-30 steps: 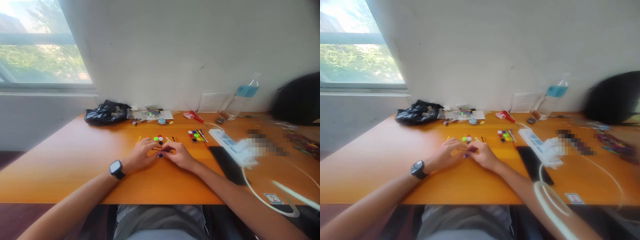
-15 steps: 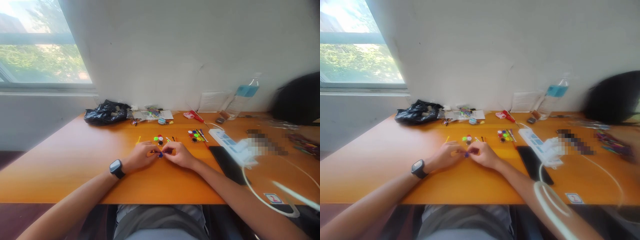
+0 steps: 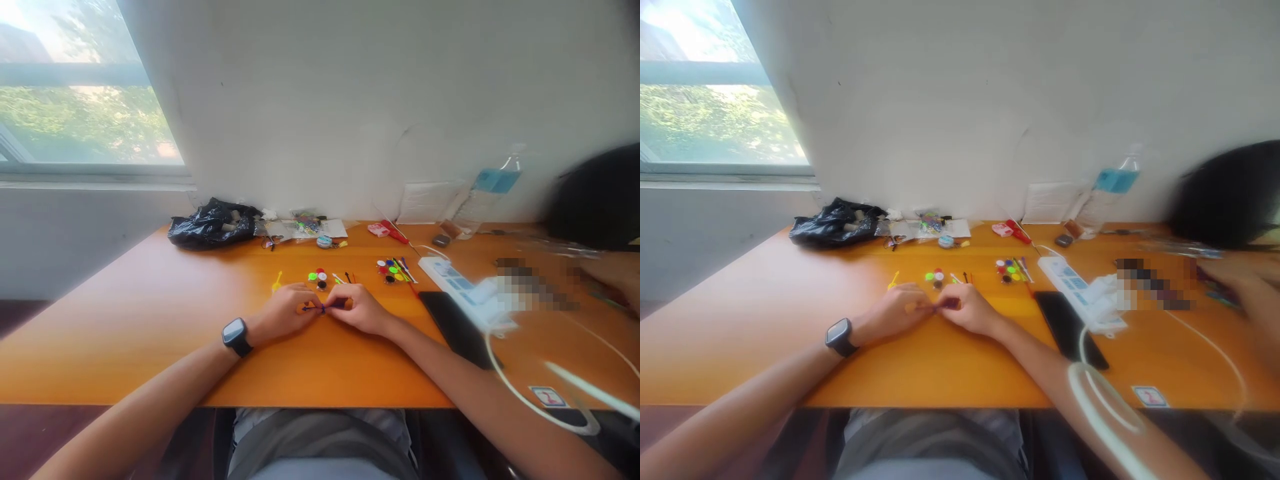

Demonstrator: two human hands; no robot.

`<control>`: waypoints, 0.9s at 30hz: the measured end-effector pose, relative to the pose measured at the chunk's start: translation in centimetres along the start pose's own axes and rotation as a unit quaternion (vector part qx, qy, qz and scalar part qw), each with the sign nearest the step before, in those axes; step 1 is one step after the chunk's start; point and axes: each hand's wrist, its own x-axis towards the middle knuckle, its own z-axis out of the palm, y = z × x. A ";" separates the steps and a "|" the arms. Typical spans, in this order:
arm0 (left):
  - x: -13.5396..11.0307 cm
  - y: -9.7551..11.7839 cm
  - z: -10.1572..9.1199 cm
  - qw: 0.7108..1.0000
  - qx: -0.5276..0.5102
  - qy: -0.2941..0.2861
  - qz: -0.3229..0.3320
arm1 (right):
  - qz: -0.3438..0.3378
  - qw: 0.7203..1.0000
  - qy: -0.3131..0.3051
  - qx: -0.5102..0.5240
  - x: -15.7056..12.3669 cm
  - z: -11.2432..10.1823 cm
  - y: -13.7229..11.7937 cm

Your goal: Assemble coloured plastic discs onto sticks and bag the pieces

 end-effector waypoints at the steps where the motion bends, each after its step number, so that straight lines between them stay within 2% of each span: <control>1: 0.0 0.0 0.0 1.000 -0.001 -0.002 0.002 | 0.006 1.000 -0.001 0.003 0.0 0.0 0.1; 6: 0.0 -0.3 0.2 1.000 0.001 -0.001 0.013 | 0.031 0.999 -0.006 0.018 0.0 0.2 0.4; 27: 0.1 0.1 0.1 1.000 0.018 -0.009 0.002 | 0.028 0.999 -0.024 -0.012 -0.5 0.0 0.9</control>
